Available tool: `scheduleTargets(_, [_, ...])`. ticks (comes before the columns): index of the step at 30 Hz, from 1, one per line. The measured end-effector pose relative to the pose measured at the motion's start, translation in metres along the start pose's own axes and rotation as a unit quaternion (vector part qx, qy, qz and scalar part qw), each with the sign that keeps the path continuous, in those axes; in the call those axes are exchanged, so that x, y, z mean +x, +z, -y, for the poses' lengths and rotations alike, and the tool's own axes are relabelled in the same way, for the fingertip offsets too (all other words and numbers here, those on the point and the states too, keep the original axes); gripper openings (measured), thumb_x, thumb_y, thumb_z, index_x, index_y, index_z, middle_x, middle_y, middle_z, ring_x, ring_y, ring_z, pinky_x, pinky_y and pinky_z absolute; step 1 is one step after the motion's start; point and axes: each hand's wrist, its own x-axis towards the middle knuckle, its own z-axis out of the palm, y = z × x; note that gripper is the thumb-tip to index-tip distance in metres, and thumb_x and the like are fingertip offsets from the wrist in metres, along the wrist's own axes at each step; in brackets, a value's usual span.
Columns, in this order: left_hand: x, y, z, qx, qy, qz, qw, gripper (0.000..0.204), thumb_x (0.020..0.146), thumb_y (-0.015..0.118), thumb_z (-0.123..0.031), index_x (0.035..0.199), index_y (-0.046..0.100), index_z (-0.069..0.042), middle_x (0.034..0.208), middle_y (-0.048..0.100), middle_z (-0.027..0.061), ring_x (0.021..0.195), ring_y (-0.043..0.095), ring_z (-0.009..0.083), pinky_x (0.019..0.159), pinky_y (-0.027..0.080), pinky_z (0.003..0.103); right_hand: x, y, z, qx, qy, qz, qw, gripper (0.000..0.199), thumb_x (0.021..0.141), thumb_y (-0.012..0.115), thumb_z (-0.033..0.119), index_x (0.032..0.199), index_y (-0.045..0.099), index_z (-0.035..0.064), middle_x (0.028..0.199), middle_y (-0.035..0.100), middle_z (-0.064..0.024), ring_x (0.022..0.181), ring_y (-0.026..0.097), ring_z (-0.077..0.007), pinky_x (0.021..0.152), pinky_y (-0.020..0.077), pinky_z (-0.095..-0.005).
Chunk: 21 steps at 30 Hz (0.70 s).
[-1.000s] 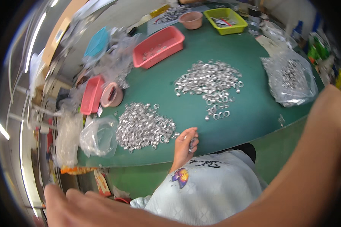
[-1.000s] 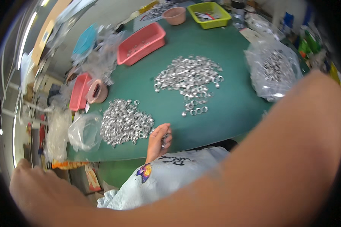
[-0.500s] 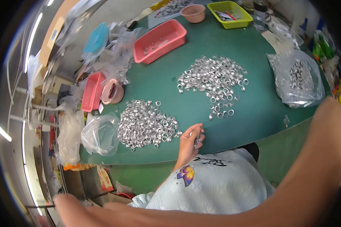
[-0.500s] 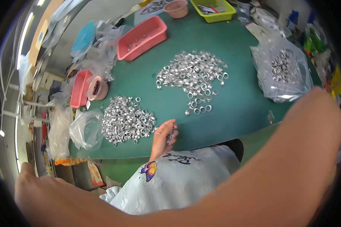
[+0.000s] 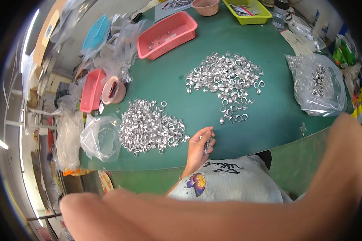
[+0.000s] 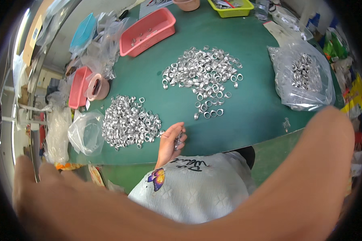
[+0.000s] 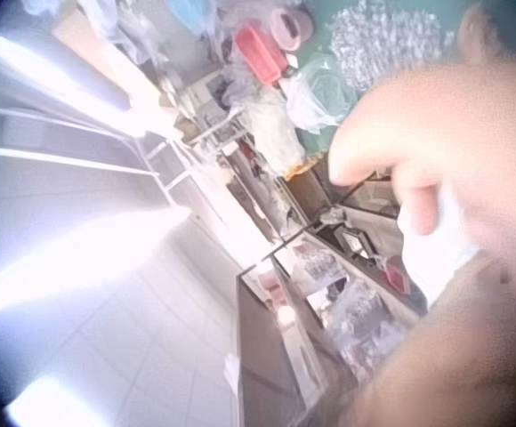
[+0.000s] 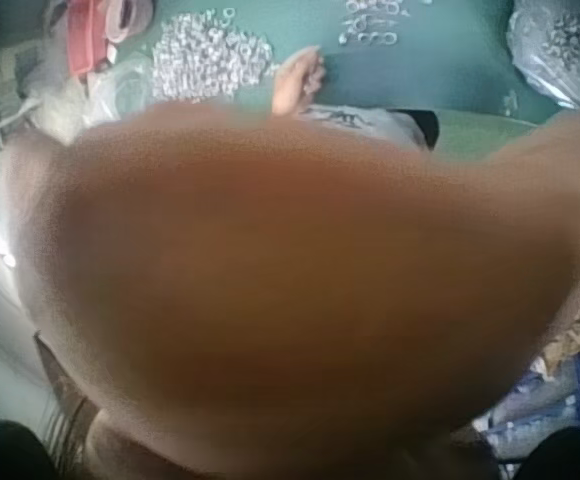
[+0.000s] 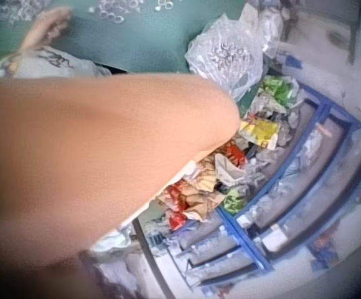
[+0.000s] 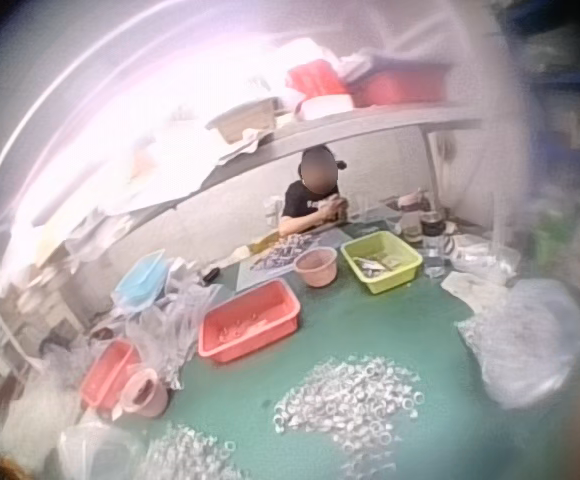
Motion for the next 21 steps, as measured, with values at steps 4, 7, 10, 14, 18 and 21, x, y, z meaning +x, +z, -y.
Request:
scheduleTargets(4, [0.002, 0.007, 0.003, 0.013, -0.016, -0.048, 0.999, 0.022, 0.089, 0.054, -0.014, 0.107, 0.056, -0.002, 0.087, 0.055, 0.0038, 0.063, 0.047, 0.0092, 0.042, 0.033, 0.018, -0.006, -0.020, -0.010, -0.005, 0.033, -0.045, 0.998, 0.027, 0.084, 0.048, 0.009, 0.107, 0.052, -0.0055, 0.085, 0.056, -0.0082, 0.080, 0.053, -0.0136, 0.073, 0.0420, -0.0269])
scheduleTargets(7, [0.004, -0.004, 0.007, -0.011, 0.012, 0.000, 1.000, 0.023, 0.089, 0.055, -0.016, 0.107, 0.057, -0.001, 0.081, 0.055, 0.0036, 0.058, 0.046, 0.0079, 0.039, 0.029, 0.016, -0.006, -0.046, -0.052, -0.003, 0.104, -0.082, 0.991, 0.028, 0.084, 0.049, 0.009, 0.107, 0.052, -0.0057, 0.086, 0.056, -0.0081, 0.081, 0.053, -0.0136, 0.073, 0.0419, -0.0270])
scheduleTargets(10, [0.003, -0.001, 0.007, -0.057, -0.025, 0.047, 0.997, 0.023, 0.091, 0.050, -0.020, 0.103, 0.054, -0.001, 0.077, 0.052, 0.0043, 0.054, 0.042, 0.0074, 0.036, 0.028, 0.016, -0.035, -0.087, -0.118, -0.247, 0.093, -0.124, 0.957, 0.023, 0.087, 0.053, 0.008, 0.107, 0.055, -0.0013, 0.087, 0.059, -0.0050, 0.083, 0.055, -0.0122, 0.072, 0.0426, -0.0259])
scheduleTargets(14, [0.010, -0.002, 0.011, -0.200, -0.110, 0.122, 0.966, 0.022, 0.091, 0.050, -0.022, 0.096, 0.055, -0.002, 0.082, 0.052, 0.0050, 0.058, 0.044, 0.0084, 0.035, 0.029, 0.016, -0.069, -0.112, -0.177, -0.395, 0.216, -0.268, 0.852, 0.020, 0.081, 0.059, 0.006, 0.099, 0.058, -0.0021, 0.081, 0.059, -0.0114, 0.073, 0.056, -0.0185, 0.068, 0.0437, -0.0294])
scheduleTargets(18, [0.019, 0.000, 0.014, -0.249, -0.138, 0.104, 0.953, 0.018, 0.090, 0.050, -0.016, 0.100, 0.054, -0.002, 0.088, 0.050, 0.0060, 0.060, 0.044, 0.0093, 0.035, 0.032, 0.015, -0.083, -0.137, -0.219, -0.488, 0.235, -0.313, 0.780, 0.021, 0.080, 0.059, 0.007, 0.100, 0.059, -0.0016, 0.092, 0.059, -0.0153, 0.079, 0.056, -0.0273, 0.073, 0.0446, -0.0361])
scheduleTargets(21, [0.027, 0.011, 0.009, -0.231, -0.149, 0.102, 0.956, 0.017, 0.089, 0.050, -0.011, 0.102, 0.055, -0.001, 0.088, 0.050, 0.0064, 0.060, 0.043, 0.0098, 0.035, 0.032, 0.015, -0.077, -0.147, -0.242, -0.556, 0.191, -0.308, 0.748, 0.023, 0.080, 0.060, 0.010, 0.100, 0.059, -0.0016, 0.099, 0.057, -0.0161, 0.088, 0.054, -0.0306, 0.079, 0.0426, -0.0383])
